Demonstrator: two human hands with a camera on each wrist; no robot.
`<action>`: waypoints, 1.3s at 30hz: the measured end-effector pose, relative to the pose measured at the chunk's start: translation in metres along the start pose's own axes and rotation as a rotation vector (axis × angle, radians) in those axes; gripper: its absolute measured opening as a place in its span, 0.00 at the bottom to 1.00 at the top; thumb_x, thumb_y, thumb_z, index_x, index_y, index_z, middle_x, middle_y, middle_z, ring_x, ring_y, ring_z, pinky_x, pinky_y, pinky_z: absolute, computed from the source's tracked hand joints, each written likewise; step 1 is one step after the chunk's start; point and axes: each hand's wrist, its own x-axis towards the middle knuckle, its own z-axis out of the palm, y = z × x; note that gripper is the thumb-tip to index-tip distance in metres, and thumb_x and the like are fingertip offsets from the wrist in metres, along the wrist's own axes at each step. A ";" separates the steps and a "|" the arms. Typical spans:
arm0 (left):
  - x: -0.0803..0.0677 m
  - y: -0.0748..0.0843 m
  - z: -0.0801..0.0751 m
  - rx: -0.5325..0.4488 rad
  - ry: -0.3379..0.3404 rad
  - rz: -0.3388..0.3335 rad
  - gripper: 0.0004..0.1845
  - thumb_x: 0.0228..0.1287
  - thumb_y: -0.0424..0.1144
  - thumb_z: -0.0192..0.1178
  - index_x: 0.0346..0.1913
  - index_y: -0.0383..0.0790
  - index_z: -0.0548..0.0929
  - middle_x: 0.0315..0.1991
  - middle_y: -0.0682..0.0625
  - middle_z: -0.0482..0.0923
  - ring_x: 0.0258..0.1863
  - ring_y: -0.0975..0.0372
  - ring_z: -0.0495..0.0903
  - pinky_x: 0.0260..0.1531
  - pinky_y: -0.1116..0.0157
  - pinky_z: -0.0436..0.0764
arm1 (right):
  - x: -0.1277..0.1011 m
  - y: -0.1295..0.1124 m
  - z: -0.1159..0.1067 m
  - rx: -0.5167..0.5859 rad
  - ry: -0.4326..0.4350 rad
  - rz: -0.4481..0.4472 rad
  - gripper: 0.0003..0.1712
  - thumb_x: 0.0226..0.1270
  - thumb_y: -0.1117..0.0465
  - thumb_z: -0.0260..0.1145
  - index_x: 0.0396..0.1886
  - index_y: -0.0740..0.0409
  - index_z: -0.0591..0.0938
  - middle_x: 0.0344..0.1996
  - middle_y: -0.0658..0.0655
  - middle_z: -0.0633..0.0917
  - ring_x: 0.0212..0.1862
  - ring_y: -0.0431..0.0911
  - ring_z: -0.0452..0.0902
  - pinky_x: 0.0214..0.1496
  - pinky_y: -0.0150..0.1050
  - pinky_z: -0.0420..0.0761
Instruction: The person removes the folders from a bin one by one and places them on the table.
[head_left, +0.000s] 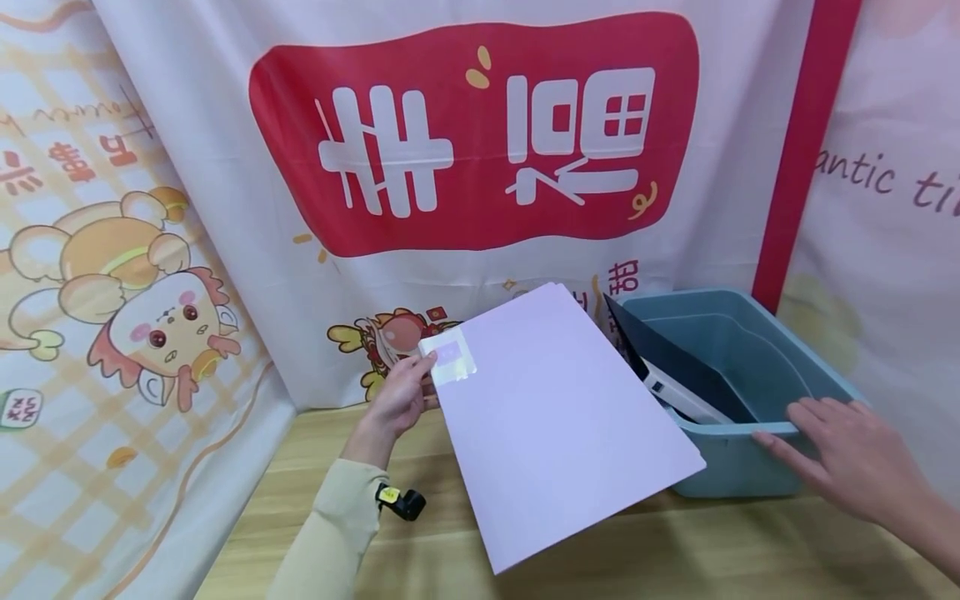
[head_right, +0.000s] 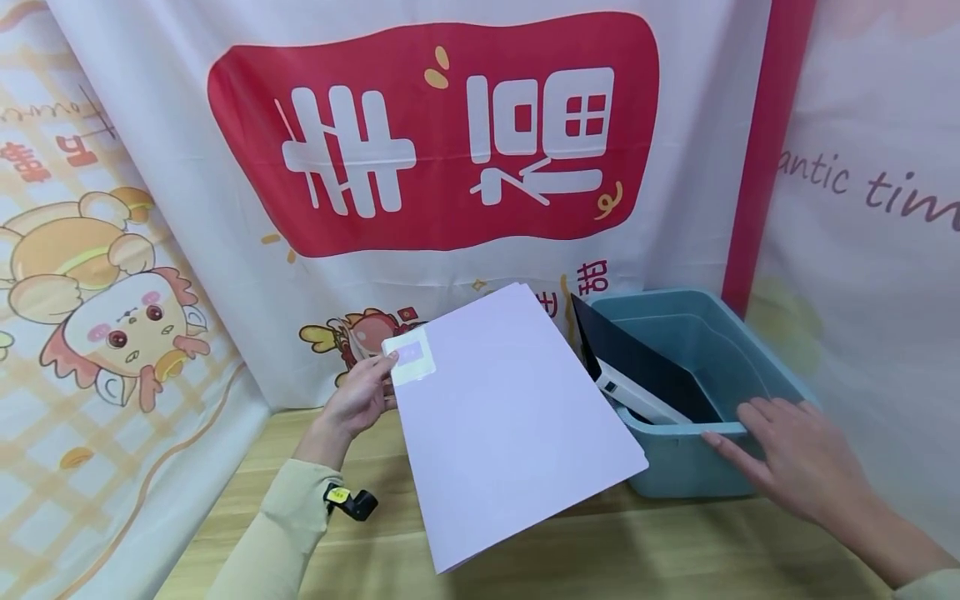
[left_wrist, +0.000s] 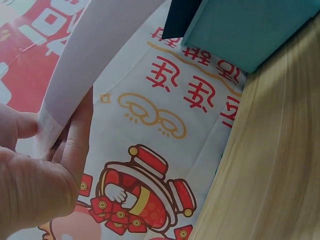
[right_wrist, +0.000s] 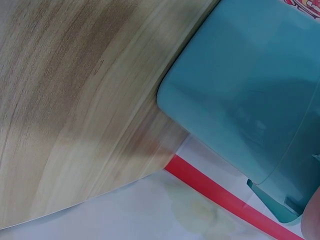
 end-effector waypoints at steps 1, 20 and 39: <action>0.000 0.000 -0.001 0.005 -0.002 0.000 0.24 0.84 0.48 0.44 0.69 0.33 0.69 0.44 0.45 0.88 0.40 0.57 0.88 0.38 0.60 0.88 | 0.000 0.000 -0.001 0.000 0.001 -0.002 0.24 0.61 0.35 0.70 0.26 0.48 0.76 0.22 0.47 0.73 0.25 0.42 0.65 0.28 0.40 0.73; 0.010 -0.021 0.004 0.107 -0.025 -0.052 0.24 0.83 0.47 0.46 0.65 0.28 0.70 0.45 0.41 0.84 0.41 0.53 0.86 0.43 0.55 0.88 | 0.001 -0.001 -0.001 -0.003 -0.016 0.012 0.24 0.62 0.34 0.69 0.27 0.48 0.77 0.23 0.47 0.74 0.26 0.42 0.66 0.28 0.40 0.73; 0.043 -0.062 0.019 0.097 0.007 -0.105 0.22 0.82 0.46 0.49 0.66 0.32 0.71 0.51 0.41 0.78 0.38 0.53 0.85 0.39 0.57 0.87 | 0.001 0.001 0.000 0.002 0.005 0.000 0.24 0.62 0.34 0.69 0.27 0.47 0.76 0.22 0.47 0.73 0.25 0.42 0.65 0.28 0.41 0.73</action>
